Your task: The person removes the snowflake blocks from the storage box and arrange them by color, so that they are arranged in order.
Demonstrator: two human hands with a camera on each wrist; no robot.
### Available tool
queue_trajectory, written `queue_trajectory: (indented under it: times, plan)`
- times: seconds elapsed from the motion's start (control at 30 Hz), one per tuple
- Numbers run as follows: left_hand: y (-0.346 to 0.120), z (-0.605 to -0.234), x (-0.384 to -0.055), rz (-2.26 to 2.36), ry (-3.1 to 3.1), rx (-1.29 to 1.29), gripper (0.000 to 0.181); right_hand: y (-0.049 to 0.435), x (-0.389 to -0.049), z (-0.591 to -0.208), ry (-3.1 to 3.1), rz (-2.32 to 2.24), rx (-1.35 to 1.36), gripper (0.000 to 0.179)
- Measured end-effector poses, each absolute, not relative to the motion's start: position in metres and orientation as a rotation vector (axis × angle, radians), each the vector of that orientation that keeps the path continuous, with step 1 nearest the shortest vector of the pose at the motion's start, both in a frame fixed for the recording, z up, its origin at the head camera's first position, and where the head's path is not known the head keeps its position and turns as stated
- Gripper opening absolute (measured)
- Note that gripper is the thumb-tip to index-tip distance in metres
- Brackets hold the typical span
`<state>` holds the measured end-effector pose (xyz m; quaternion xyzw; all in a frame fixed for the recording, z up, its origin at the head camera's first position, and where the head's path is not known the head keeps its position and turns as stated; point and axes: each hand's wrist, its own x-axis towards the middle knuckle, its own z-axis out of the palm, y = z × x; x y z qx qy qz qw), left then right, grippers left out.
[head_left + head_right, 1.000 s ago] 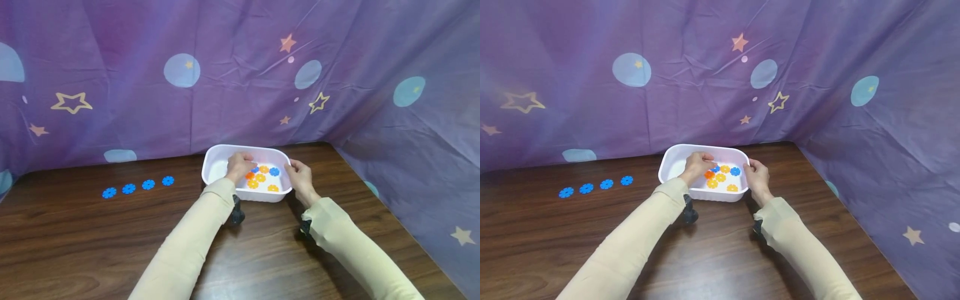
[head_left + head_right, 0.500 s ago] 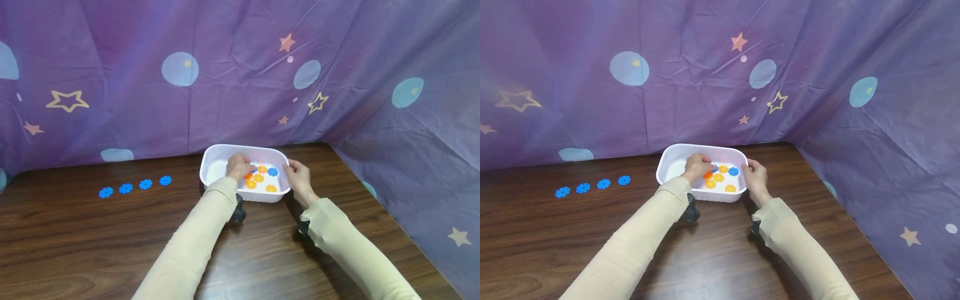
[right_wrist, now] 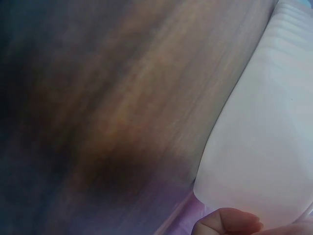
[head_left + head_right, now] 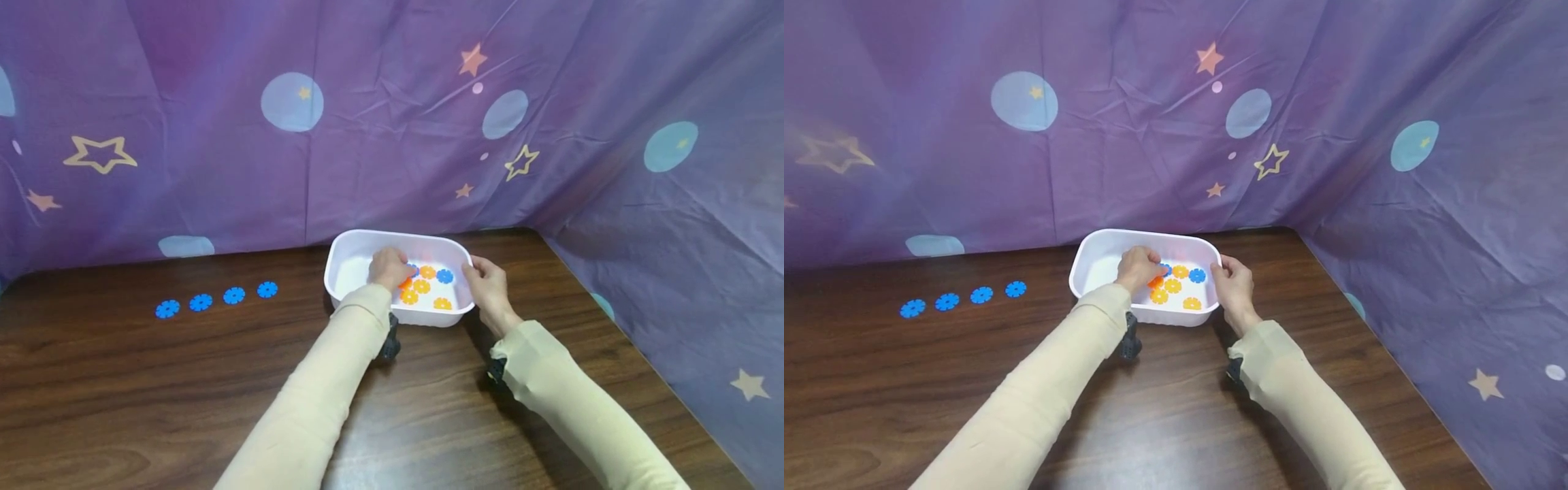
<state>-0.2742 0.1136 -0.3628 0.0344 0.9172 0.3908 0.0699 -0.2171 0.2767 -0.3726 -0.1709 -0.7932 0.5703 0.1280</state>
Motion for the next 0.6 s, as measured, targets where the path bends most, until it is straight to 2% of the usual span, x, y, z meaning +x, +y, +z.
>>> queue_trajectory:
  times: [0.6]
  plan:
    - [0.1141,-0.3642,-0.2773,1.051,2.838,0.176,0.023,0.2764,-0.2181,-0.3713,-2.317,1.695,-0.525,0.041]
